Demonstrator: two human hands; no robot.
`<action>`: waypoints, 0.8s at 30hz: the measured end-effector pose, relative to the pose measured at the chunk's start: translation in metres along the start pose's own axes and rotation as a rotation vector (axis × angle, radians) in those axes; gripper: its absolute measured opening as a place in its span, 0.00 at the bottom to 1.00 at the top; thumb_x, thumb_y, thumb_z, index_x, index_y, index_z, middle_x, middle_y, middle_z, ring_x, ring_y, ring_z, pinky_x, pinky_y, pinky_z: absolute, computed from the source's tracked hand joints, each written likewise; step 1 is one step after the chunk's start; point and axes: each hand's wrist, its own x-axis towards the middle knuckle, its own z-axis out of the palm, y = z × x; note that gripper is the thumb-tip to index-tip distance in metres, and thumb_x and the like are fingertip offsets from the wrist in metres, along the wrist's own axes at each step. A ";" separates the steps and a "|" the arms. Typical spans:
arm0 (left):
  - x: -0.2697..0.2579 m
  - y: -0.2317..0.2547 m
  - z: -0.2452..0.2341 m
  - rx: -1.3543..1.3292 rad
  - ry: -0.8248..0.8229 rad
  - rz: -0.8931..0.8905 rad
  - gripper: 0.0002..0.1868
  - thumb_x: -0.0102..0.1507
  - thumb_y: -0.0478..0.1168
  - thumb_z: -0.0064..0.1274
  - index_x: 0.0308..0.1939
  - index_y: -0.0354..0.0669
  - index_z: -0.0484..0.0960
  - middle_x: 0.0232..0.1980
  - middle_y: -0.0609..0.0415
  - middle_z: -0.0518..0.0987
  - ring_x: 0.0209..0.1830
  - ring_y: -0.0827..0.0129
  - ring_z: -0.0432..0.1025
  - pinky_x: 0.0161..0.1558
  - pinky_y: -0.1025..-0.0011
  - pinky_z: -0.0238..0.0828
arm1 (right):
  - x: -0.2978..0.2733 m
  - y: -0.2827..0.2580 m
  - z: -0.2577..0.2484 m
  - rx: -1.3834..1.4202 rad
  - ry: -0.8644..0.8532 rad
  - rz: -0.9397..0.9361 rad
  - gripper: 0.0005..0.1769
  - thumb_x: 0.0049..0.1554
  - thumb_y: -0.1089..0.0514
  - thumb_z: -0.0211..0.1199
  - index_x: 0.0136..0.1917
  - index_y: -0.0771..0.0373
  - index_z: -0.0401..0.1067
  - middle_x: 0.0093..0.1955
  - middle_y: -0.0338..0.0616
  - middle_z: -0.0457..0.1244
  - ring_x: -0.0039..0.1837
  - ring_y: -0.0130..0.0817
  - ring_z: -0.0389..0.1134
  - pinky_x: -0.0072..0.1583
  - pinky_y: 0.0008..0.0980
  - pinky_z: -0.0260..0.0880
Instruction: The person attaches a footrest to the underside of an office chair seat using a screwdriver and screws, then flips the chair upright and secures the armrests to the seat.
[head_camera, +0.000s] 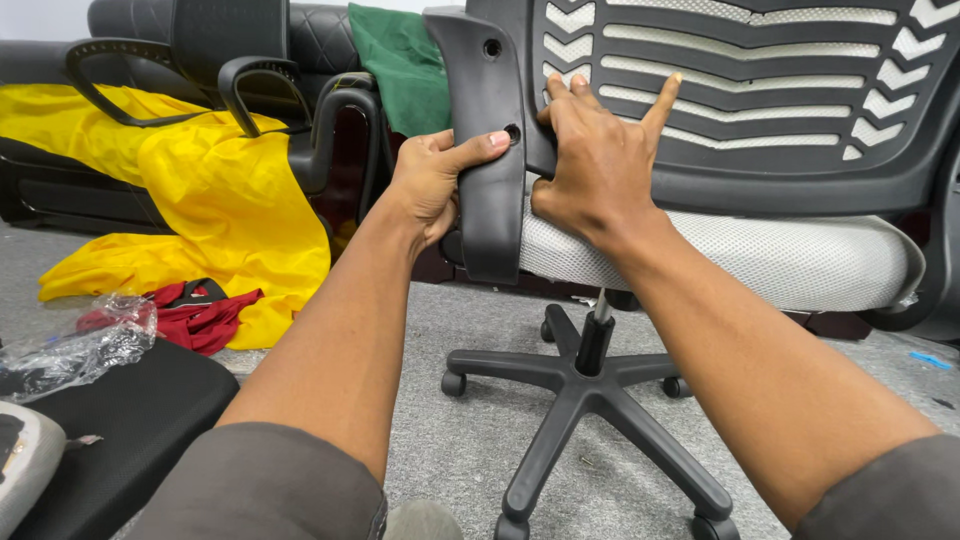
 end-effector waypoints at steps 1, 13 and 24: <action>0.001 -0.002 -0.001 0.009 -0.005 0.004 0.24 0.54 0.37 0.69 0.50 0.25 0.80 0.42 0.44 0.83 0.35 0.64 0.81 0.39 0.63 0.86 | -0.002 0.000 0.002 0.005 0.019 -0.004 0.38 0.36 0.59 0.71 0.62 0.70 0.71 0.66 0.54 0.67 0.75 0.51 0.62 0.68 0.87 0.18; 0.003 -0.026 0.003 -0.239 0.023 0.015 0.21 0.54 0.34 0.67 0.48 0.27 0.81 0.42 0.42 0.82 0.35 0.61 0.81 0.38 0.64 0.85 | -0.011 -0.001 0.004 0.049 0.086 0.033 0.29 0.36 0.61 0.72 0.53 0.61 0.70 0.73 0.55 0.62 0.77 0.47 0.59 0.71 0.82 0.27; 0.003 -0.026 0.006 -0.238 -0.018 -0.043 0.26 0.54 0.39 0.66 0.50 0.23 0.78 0.41 0.39 0.82 0.34 0.60 0.81 0.37 0.63 0.85 | -0.014 0.000 -0.003 0.037 0.073 -0.012 0.27 0.38 0.60 0.73 0.52 0.60 0.70 0.73 0.53 0.62 0.78 0.46 0.58 0.72 0.64 0.43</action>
